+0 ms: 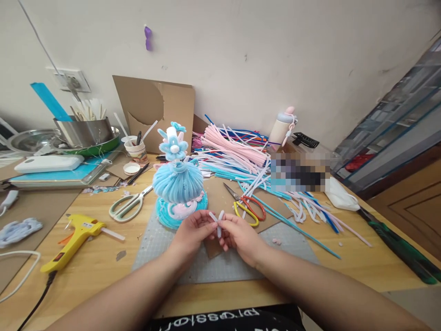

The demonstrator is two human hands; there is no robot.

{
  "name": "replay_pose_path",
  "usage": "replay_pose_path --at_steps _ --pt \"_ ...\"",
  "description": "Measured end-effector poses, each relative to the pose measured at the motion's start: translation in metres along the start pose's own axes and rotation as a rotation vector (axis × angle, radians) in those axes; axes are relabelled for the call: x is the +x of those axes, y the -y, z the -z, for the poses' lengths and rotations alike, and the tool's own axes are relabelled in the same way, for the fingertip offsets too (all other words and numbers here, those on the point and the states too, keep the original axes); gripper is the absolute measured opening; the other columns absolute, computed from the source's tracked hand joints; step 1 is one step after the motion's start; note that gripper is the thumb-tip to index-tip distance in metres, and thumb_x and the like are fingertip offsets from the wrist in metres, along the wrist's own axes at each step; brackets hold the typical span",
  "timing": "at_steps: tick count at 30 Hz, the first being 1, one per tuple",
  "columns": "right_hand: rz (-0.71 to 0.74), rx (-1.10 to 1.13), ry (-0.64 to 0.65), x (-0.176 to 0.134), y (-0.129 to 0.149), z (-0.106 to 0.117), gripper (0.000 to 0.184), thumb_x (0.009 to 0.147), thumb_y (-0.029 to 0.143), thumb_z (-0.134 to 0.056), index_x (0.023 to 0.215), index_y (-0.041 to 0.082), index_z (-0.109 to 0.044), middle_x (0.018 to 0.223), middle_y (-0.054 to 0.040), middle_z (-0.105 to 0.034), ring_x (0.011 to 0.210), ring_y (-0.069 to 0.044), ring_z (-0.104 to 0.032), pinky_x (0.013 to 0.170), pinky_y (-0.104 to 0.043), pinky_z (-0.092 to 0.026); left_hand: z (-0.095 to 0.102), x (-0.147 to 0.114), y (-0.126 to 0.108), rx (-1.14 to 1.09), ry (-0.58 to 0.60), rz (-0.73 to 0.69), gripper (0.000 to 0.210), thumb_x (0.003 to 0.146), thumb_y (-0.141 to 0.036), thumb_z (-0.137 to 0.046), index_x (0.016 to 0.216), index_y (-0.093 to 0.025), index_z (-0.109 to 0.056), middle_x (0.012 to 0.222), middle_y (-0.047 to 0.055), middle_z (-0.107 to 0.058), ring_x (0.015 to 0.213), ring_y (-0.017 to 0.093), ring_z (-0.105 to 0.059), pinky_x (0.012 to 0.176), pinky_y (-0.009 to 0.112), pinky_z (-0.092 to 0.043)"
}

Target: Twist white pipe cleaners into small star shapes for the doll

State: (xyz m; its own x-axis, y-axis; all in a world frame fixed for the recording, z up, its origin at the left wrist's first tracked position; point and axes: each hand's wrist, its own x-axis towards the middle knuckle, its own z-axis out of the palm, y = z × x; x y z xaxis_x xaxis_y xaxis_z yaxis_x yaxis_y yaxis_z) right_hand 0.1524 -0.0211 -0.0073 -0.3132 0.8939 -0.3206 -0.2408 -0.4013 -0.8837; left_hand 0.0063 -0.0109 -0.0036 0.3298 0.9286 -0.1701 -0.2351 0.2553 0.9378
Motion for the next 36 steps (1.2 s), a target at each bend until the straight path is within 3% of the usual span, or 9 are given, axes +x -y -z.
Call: replay_pose_path --at_steps 5,16,26,30,33,36 --pt "0.028 -0.002 0.04 -0.002 -0.005 0.002 0.024 0.072 0.037 -0.062 0.074 0.015 -0.054 0.062 0.0 -0.06 0.046 -0.007 -0.051 0.038 -0.017 -0.039 0.003 -0.001 0.003 0.079 -0.007 -0.037 0.028 0.068 -0.027 -0.073 0.089 -0.013 -0.061 0.067 -0.002 -0.061 0.056 0.008 -0.051 0.055 0.021 -0.039" --pt "0.026 -0.016 0.004 -0.002 -0.005 0.004 0.022 0.069 0.035 -0.064 0.07 0.015 -0.055 0.057 0.0025 -0.057 0.043 -0.007 -0.049 0.037 -0.019 -0.04 0.0 -0.002 -0.001 0.161 -0.02 -0.065 0.017 0.069 -0.025 -0.068 0.083 -0.015 -0.065 0.061 -0.003 -0.062 0.054 0.01 -0.052 0.057 0.024 -0.04" --pt "0.083 0.013 0.067 -0.003 0.001 0.01 0.028 0.078 0.043 -0.058 0.077 0.016 -0.054 0.062 0.002 -0.056 0.046 -0.008 -0.052 0.038 -0.019 -0.044 0.003 -0.003 -0.001 0.207 -0.051 -0.021 0.023 0.073 -0.033 -0.066 0.083 -0.014 -0.059 0.059 -0.003 -0.058 0.052 0.009 -0.05 0.054 0.023 -0.038" --pt "0.109 -0.056 0.033 -0.003 0.003 0.011 0.026 0.074 0.04 -0.063 0.076 0.016 -0.054 0.066 0.0022 -0.057 0.047 -0.008 -0.052 0.038 -0.018 -0.044 0.005 -0.001 0.0 0.213 -0.061 -0.047 0.022 0.074 -0.034 -0.064 0.083 -0.014 -0.058 0.058 -0.004 -0.056 0.052 0.01 -0.049 0.054 0.023 -0.038" --pt "0.12 -0.112 -0.008 -0.005 0.002 0.01 0.026 0.073 0.039 -0.064 0.071 0.016 -0.053 0.063 0.0027 -0.057 0.045 -0.007 -0.05 0.038 -0.018 -0.043 0.004 -0.003 0.0 0.315 -0.048 -0.092 0.018 0.074 -0.032 -0.062 0.082 -0.015 -0.058 0.065 -0.001 -0.059 0.058 0.011 -0.052 0.058 0.025 -0.041" --pt "0.114 -0.134 -0.018 -0.006 0.003 0.009 0.026 0.074 0.04 -0.062 0.07 0.016 -0.053 0.061 0.0031 -0.057 0.044 -0.006 -0.049 0.038 -0.017 -0.041 0.002 -0.006 -0.002 0.564 -0.068 -0.181 0.011 0.076 -0.026 -0.059 0.08 -0.016 -0.06 0.075 0.001 -0.062 0.067 0.014 -0.055 0.062 0.026 -0.042"
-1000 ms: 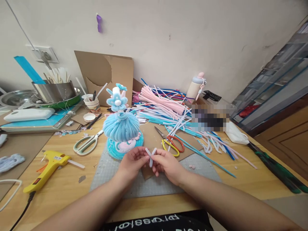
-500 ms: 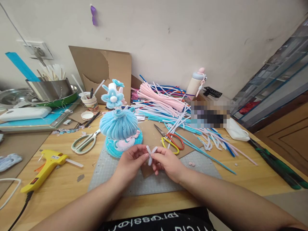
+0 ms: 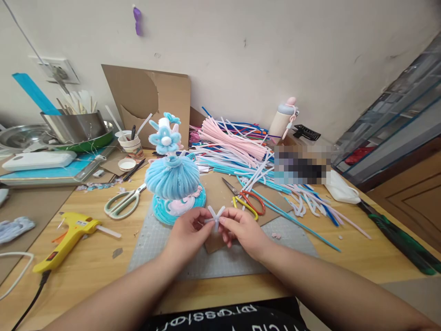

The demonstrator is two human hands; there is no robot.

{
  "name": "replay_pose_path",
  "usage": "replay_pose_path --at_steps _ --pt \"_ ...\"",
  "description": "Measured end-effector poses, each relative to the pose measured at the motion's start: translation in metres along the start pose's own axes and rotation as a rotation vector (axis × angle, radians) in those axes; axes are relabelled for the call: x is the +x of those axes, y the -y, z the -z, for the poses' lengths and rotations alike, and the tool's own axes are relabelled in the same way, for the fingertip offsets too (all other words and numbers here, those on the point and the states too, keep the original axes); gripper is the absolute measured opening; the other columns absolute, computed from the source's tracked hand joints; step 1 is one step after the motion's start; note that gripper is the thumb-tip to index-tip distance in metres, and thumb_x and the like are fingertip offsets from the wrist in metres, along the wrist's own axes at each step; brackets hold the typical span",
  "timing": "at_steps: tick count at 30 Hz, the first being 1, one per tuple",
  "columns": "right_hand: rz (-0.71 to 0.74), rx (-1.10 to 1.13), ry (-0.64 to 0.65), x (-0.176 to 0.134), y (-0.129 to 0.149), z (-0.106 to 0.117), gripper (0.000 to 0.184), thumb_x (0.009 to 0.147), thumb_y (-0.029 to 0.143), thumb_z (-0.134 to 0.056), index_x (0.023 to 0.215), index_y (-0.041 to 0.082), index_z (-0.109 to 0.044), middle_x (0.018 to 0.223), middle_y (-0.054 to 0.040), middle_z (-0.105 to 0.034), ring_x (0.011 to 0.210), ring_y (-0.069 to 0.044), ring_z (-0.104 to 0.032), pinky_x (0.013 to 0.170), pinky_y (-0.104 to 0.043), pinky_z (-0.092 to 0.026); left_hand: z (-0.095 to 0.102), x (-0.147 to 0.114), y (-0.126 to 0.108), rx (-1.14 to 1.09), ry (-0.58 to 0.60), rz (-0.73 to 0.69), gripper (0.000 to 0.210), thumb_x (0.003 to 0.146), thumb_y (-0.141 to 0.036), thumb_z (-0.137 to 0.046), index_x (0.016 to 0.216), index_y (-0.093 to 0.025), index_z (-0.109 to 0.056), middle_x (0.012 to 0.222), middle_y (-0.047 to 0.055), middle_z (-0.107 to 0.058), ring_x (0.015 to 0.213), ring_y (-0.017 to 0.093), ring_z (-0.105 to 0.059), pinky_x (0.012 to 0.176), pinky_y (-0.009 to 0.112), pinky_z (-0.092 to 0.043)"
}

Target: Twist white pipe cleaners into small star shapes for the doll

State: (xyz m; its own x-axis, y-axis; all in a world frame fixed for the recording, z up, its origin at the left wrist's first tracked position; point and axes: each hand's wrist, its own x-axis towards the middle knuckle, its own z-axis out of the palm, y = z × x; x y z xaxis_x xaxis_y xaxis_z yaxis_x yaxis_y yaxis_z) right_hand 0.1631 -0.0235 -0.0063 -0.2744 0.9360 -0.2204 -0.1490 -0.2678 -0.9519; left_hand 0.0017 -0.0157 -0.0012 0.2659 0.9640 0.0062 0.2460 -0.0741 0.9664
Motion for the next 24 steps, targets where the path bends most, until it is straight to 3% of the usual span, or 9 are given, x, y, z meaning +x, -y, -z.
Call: replay_pose_path --at_steps 3,6,14,20,24 --pt "0.008 -0.03 -0.019 0.0 0.001 0.0 0.026 0.075 0.04 -0.06 0.068 0.016 -0.052 0.057 0.0039 -0.055 0.042 -0.006 -0.047 0.038 -0.017 -0.038 0.0 -0.004 -0.004 0.285 -0.034 -0.118 0.009 0.079 -0.022 -0.055 0.082 -0.019 -0.062 0.076 0.001 -0.063 0.067 0.014 -0.054 0.061 0.026 -0.041" --pt "0.013 -0.068 -0.035 0.0 0.001 0.0 0.026 0.076 0.04 -0.057 0.067 0.017 -0.051 0.051 0.0052 -0.052 0.04 -0.006 -0.045 0.038 -0.017 -0.037 0.001 -0.007 -0.007 0.414 -0.056 -0.214 0.01 0.08 -0.021 -0.054 0.084 -0.019 -0.063 0.077 0.001 -0.062 0.067 0.014 -0.053 0.061 0.026 -0.041" --pt "0.111 -0.273 -0.045 -0.004 0.004 -0.001 0.018 0.079 0.034 -0.055 0.07 0.019 -0.052 0.053 0.0049 -0.048 0.044 -0.009 -0.044 0.041 -0.021 -0.033 0.001 -0.008 -0.006 0.442 -0.035 -0.224 0.012 0.083 -0.021 -0.05 0.084 -0.02 -0.062 0.078 0.001 -0.062 0.067 0.014 -0.053 0.06 0.025 -0.04" --pt "0.405 -0.664 -0.084 -0.009 0.004 0.002 0.01 0.085 0.025 -0.051 0.081 0.019 -0.058 0.067 0.0012 -0.055 0.059 -0.011 -0.048 0.054 -0.024 -0.036 0.002 -0.009 -0.008 0.432 -0.041 -0.224 0.011 0.082 -0.021 -0.051 0.082 -0.019 -0.062 0.076 0.001 -0.062 0.066 0.013 -0.053 0.06 0.024 -0.039" --pt "0.484 -0.832 -0.056 -0.012 0.005 0.005 0.013 0.088 0.023 -0.046 0.082 0.019 -0.057 0.067 0.0011 -0.055 0.061 -0.012 -0.05 0.058 -0.024 -0.035 0.001 -0.011 -0.008 0.468 -0.037 -0.204 0.011 0.082 -0.023 -0.05 0.086 -0.02 -0.06 0.077 0.001 -0.06 0.067 0.014 -0.053 0.058 0.024 -0.038"
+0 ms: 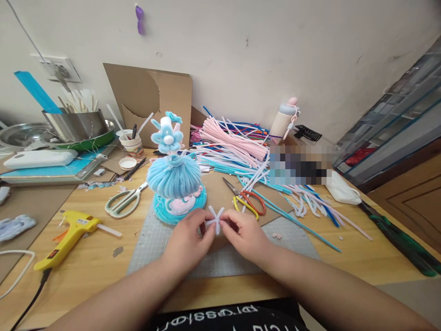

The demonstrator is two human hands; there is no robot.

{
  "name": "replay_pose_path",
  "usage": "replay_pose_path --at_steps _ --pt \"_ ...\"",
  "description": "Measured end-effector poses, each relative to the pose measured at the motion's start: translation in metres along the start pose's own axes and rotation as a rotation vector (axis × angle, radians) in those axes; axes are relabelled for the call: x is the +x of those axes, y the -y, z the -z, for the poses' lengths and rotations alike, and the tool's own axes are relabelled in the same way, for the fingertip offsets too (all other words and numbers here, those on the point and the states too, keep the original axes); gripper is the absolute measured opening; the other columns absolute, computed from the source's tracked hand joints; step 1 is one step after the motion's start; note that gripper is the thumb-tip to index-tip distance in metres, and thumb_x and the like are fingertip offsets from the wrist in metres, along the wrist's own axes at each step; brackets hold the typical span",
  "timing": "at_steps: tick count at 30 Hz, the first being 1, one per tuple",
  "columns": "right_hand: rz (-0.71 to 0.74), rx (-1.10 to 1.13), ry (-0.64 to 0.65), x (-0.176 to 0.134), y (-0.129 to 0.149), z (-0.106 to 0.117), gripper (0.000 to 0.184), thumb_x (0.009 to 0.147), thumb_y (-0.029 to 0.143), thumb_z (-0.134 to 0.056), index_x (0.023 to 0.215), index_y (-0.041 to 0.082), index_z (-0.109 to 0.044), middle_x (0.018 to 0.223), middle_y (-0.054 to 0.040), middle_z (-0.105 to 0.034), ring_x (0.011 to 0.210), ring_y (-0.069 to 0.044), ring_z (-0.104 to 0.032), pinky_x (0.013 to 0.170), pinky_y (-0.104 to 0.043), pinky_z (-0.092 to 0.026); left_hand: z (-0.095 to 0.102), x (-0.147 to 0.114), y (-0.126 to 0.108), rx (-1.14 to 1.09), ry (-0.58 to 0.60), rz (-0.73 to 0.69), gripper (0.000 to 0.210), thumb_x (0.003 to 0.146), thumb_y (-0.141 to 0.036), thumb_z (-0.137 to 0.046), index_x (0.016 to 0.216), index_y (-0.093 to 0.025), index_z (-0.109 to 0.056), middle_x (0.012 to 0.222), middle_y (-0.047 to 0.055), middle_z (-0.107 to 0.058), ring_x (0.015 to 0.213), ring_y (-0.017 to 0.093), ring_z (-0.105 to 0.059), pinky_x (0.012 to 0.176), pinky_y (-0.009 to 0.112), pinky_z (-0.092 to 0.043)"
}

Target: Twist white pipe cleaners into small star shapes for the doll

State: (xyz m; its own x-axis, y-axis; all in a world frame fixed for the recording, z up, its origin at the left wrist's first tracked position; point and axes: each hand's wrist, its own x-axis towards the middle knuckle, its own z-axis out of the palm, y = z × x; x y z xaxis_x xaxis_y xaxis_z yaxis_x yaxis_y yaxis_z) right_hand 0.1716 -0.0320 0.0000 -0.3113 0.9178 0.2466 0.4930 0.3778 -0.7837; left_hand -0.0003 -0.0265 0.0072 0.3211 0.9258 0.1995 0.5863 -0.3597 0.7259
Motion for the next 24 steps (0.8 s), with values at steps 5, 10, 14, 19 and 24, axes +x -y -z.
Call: replay_pose_path --at_steps 5,10,14,19,24 --pt "0.047 -0.156 0.044 -0.0003 -0.0005 0.0003 0.011 0.087 0.018 -0.045 0.08 0.02 -0.054 0.072 -0.0001 -0.057 0.066 -0.013 -0.051 0.06 -0.024 -0.034 -0.0002 -0.0023 -0.0009 0.105 0.055 0.009 0.013 0.084 -0.028 -0.048 0.087 -0.022 -0.06 0.081 0.001 -0.061 0.066 0.015 -0.053 0.058 0.025 -0.037" --pt "0.06 -0.243 0.079 -0.0001 -0.002 0.0001 0.01 0.086 0.018 -0.047 0.078 0.02 -0.05 0.072 0.0005 -0.055 0.066 -0.013 -0.051 0.058 -0.024 -0.032 0.0007 -0.0023 -0.0018 0.194 0.071 0.018 0.014 0.084 -0.029 -0.047 0.087 -0.023 -0.06 0.082 0.002 -0.062 0.064 0.015 -0.053 0.059 0.026 -0.037" --pt "0.092 -0.275 0.098 0.0 -0.0038 0.0008 0.013 0.088 0.016 -0.044 0.077 0.019 -0.049 0.073 -0.0004 -0.055 0.068 -0.014 -0.051 0.06 -0.024 -0.033 0.0005 -0.0024 -0.0011 0.216 0.09 0.027 0.015 0.085 -0.03 -0.047 0.087 -0.024 -0.06 0.081 0.001 -0.061 0.062 0.014 -0.053 0.058 0.026 -0.036" --pt "0.129 -0.319 0.116 0.0001 -0.0049 0.0014 0.014 0.089 0.015 -0.044 0.076 0.019 -0.049 0.075 -0.0015 -0.055 0.07 -0.014 -0.051 0.062 -0.025 -0.034 -0.0002 -0.0021 -0.0006 0.203 0.071 0.021 0.014 0.085 -0.029 -0.048 0.089 -0.023 -0.059 0.082 0.002 -0.063 0.067 0.016 -0.055 0.06 0.026 -0.037" --pt "0.123 -0.311 0.126 -0.0003 -0.0046 0.0012 0.013 0.089 0.015 -0.043 0.078 0.019 -0.049 0.076 -0.0021 -0.055 0.072 -0.015 -0.052 0.063 -0.025 -0.035 -0.0006 -0.0018 0.0007 0.219 0.095 0.01 0.015 0.086 -0.028 -0.045 0.085 -0.023 -0.059 0.08 0.002 -0.061 0.066 0.015 -0.055 0.059 0.026 -0.037"
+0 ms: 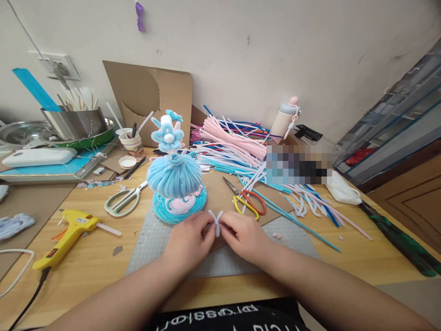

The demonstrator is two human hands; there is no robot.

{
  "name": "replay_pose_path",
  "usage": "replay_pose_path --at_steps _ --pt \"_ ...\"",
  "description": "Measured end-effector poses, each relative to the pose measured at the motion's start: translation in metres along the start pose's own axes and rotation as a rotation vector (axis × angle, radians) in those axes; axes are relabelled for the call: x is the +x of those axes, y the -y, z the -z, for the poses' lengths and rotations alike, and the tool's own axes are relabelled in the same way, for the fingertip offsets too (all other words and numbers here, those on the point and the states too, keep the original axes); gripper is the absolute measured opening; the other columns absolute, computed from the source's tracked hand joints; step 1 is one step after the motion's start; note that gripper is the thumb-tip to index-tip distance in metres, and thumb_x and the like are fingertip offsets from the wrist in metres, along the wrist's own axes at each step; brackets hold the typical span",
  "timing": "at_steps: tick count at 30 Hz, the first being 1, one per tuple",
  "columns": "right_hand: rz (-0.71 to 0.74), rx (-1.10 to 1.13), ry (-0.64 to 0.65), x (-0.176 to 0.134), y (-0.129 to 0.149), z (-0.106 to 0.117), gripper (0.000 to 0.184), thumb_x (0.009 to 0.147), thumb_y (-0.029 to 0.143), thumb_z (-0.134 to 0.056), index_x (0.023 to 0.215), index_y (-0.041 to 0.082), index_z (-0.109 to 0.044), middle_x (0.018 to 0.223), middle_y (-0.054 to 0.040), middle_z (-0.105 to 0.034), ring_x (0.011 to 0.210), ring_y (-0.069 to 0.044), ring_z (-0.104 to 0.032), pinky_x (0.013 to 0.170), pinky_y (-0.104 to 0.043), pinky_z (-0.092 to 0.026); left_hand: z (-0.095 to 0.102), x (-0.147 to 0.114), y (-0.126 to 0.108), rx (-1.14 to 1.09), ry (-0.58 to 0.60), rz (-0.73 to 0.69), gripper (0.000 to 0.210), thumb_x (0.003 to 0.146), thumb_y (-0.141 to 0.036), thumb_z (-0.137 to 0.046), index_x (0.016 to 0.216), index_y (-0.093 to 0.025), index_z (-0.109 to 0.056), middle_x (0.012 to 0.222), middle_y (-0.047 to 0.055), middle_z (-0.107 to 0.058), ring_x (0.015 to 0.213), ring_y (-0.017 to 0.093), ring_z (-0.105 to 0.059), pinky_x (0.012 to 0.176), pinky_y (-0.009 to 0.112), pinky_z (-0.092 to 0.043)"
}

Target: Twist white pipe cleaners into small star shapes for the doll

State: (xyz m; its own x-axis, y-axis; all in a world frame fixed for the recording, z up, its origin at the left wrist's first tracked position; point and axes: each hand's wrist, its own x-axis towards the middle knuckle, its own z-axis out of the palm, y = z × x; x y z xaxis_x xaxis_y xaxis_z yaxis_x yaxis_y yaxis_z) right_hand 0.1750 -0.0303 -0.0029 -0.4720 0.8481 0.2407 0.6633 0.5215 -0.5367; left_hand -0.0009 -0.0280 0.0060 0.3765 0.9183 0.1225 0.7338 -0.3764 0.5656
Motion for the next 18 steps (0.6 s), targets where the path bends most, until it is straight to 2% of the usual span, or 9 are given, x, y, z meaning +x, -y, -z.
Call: replay_pose_path --at_steps 10,18 --pt "0.034 0.036 -0.009 0.0007 -0.001 0.0003 0.014 0.086 0.012 -0.046 0.076 0.019 -0.05 0.074 -0.0011 -0.054 0.071 -0.014 -0.051 0.062 -0.024 -0.034 0.0019 -0.0009 -0.0009 -0.009 0.012 -0.033 0.017 0.086 -0.026 -0.044 0.085 -0.023 -0.06 0.079 0.002 -0.061 0.068 0.016 -0.055 0.058 0.025 -0.037" --pt "0.072 0.099 -0.009 -0.0007 0.0002 0.0009 0.014 0.089 0.014 -0.042 0.078 0.019 -0.049 0.074 -0.0013 -0.052 0.071 -0.014 -0.049 0.063 -0.025 -0.033 0.0021 -0.0004 -0.0001 -0.035 -0.009 -0.086 0.02 0.086 -0.026 -0.045 0.074 -0.02 -0.059 0.069 0.001 -0.057 0.062 0.013 -0.05 0.055 0.024 -0.034"
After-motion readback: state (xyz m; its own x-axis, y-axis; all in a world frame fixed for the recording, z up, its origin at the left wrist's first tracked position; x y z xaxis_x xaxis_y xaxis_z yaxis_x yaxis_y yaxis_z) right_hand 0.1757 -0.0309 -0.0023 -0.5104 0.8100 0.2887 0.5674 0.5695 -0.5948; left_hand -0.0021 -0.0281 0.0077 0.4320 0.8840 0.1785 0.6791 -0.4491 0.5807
